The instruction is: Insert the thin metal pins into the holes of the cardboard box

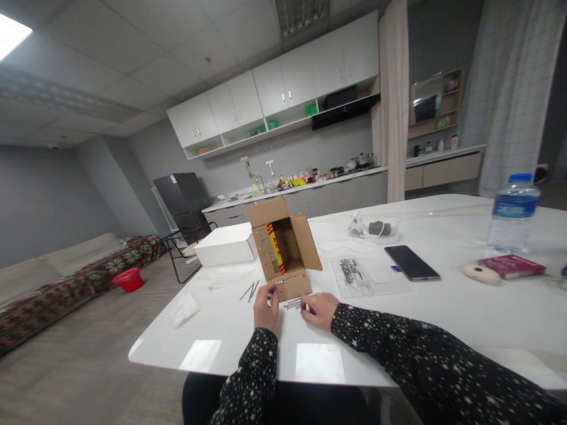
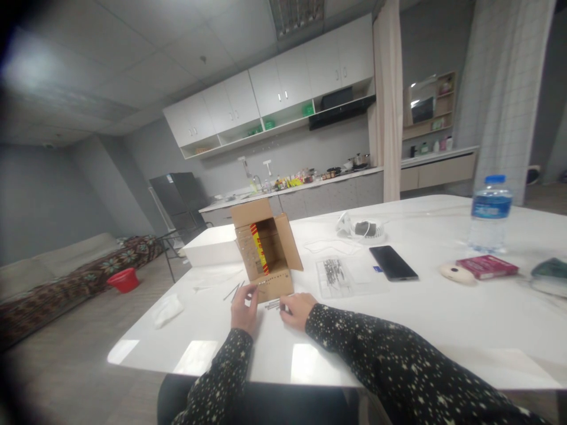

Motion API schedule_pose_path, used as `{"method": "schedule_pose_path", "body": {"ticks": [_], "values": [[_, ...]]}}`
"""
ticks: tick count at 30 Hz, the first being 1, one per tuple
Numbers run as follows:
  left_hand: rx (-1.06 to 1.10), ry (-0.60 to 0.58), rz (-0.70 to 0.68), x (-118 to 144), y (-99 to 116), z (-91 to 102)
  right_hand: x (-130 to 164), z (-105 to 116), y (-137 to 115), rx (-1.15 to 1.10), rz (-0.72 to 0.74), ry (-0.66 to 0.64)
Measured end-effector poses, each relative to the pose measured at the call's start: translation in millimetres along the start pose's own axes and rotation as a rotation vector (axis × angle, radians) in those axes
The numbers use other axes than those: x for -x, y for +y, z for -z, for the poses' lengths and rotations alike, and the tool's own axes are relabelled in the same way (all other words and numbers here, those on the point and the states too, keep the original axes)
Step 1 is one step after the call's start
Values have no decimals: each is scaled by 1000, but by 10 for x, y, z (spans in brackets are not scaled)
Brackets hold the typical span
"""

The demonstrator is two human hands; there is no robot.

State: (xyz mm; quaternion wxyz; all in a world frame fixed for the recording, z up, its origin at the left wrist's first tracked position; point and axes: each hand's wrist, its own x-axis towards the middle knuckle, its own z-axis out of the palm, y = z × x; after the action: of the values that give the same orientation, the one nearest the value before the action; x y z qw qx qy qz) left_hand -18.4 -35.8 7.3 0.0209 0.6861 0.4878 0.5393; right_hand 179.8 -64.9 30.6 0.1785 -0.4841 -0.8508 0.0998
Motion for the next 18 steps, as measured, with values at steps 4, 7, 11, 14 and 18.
{"method": "schedule_pose_path", "body": {"ticks": [4,7,11,14,18], "values": [[-4,5,-8,-4,3,-2,4,14,-9,-5,-4,-9],[-15,3,3,-5,14,0,9,21,-14,-6,-9,-13],[-25,-9,9,-1,19,5,4,7,-8,-9,-7,2],[-9,-3,-7,4,7,2,-2,-5,0,-14,-1,5],[-16,-32,-25,7,-9,-6,-2,0,1,-12,4,5]]}}
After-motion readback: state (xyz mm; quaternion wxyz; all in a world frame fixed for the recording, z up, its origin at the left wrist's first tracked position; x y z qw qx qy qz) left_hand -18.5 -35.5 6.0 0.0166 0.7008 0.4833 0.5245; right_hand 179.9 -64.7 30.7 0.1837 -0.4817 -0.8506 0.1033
